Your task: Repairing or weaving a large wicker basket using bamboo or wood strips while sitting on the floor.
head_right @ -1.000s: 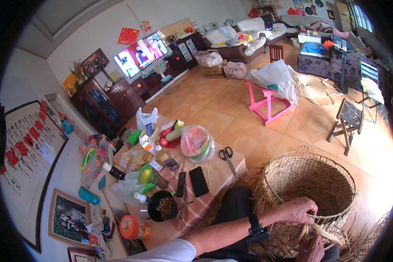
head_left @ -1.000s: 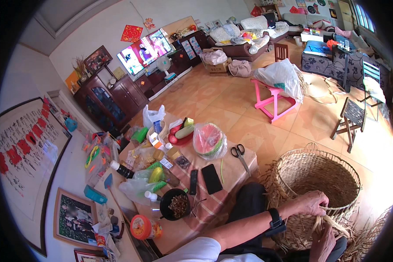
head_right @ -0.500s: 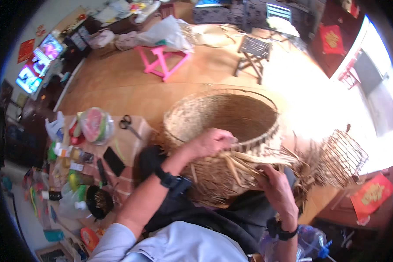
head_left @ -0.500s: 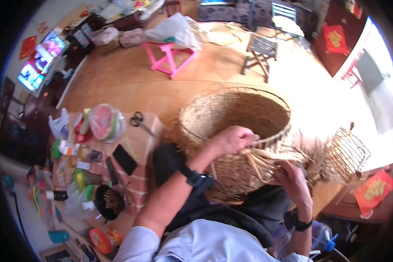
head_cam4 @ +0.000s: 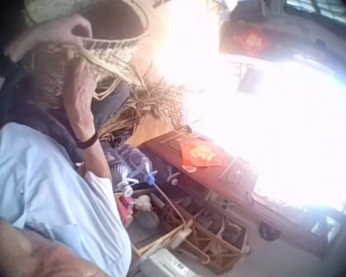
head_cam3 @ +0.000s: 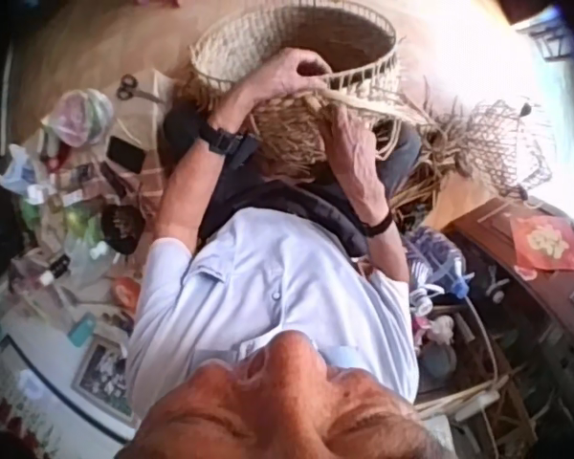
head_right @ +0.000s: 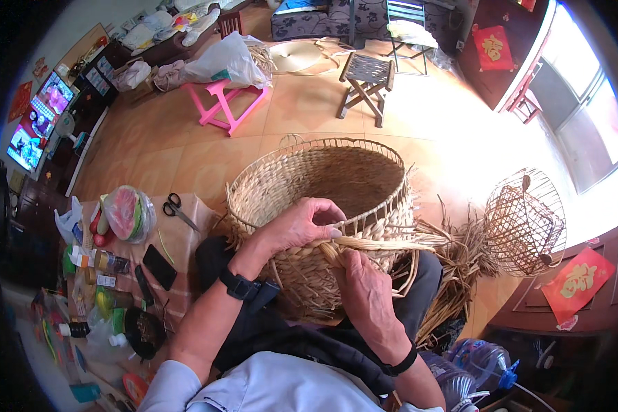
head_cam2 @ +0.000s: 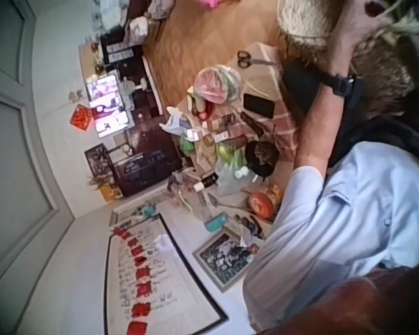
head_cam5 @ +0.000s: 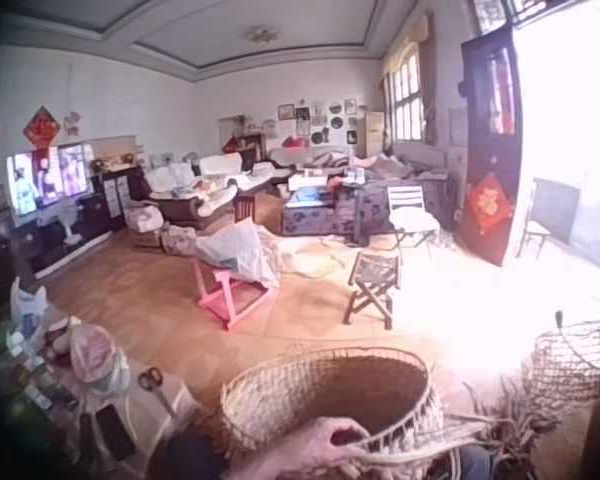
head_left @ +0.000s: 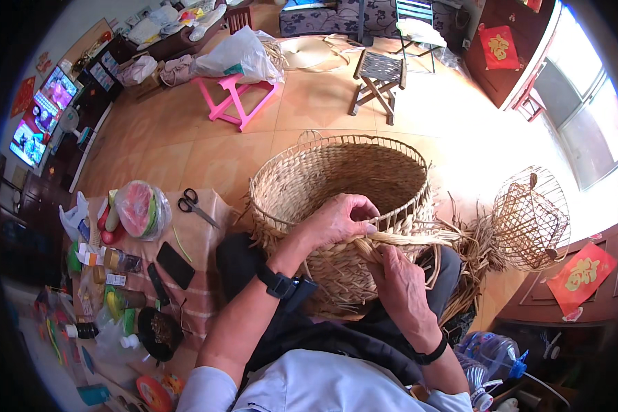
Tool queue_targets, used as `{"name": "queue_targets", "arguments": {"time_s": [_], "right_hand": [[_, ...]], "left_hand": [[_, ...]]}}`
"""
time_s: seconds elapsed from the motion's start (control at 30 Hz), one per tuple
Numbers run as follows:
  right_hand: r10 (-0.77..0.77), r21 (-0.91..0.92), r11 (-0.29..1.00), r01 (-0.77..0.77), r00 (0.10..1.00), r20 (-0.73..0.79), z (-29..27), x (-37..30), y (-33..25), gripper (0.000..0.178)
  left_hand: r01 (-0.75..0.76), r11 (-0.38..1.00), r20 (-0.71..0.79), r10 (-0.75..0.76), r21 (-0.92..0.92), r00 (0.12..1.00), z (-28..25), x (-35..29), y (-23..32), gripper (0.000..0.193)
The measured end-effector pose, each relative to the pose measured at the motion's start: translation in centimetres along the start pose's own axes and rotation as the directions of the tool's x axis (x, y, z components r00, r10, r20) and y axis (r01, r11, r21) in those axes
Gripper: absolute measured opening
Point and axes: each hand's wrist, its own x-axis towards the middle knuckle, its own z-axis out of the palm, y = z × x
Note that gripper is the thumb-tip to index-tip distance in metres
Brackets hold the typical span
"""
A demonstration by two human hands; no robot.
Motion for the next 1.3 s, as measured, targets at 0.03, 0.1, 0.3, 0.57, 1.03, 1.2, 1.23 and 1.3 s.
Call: {"name": "queue_targets", "arguments": {"time_s": [0.03, 0.1, 0.3, 0.57, 1.03, 1.2, 1.23, 1.3], "right_hand": [[-0.029, -0.083, 0.996, 0.035, 0.997, 0.075, -0.5, 0.2, -0.4, 0.025], [-0.049, -0.166, 0.983, 0.074, 0.987, 0.152, -1.3, 0.6, -1.1, 0.021], [-0.463, -0.419, 0.758, 0.501, 0.865, 0.195, -5.3, 4.9, -0.7, 0.017], [-0.490, -0.261, 0.808, 0.528, 0.849, 0.197, -5.9, 7.5, 2.0, 0.017], [-0.453, -0.358, 0.861, 0.361, 0.865, -0.216, -8.1, 5.1, 1.7, 0.032], [-0.487, -0.307, 0.825, 0.475, 0.872, 0.040, -2.4, 3.1, 1.8, 0.044], [-0.406, -0.288, 0.865, 0.411, 0.910, 0.081, -2.2, 2.4, 1.8, 0.043], [-0.429, -0.328, 0.861, 0.390, 0.902, -0.054, -1.7, 2.2, 2.9, 0.033]], "left_hand": [[-0.007, 1.000, 0.001, 0.007, -0.025, 1.000, 0.0, 0.0, -0.2, 0.026], [-0.016, 0.998, 0.002, 0.016, -0.054, 1.000, -0.2, 0.1, -0.6, 0.026], [0.006, 0.995, -0.008, -0.005, 0.101, 1.000, -0.5, -0.2, -0.2, 0.029], [0.205, 0.979, 0.088, -0.204, 0.006, 0.975, -1.1, -0.8, 1.3, 0.037], [0.140, 0.978, 0.186, -0.110, -0.158, 0.976, -1.7, -0.4, 0.8, 0.042], [-0.071, 0.990, 0.072, 0.063, 0.120, 0.995, -1.3, -0.5, -0.3, 0.038], [-0.137, 0.989, 0.074, 0.133, 0.052, 0.988, -0.8, 0.3, -1.7, 0.038], [-0.146, 0.989, 0.092, 0.143, 0.023, 0.985, 0.3, 1.0, -1.1, 0.032]]}}
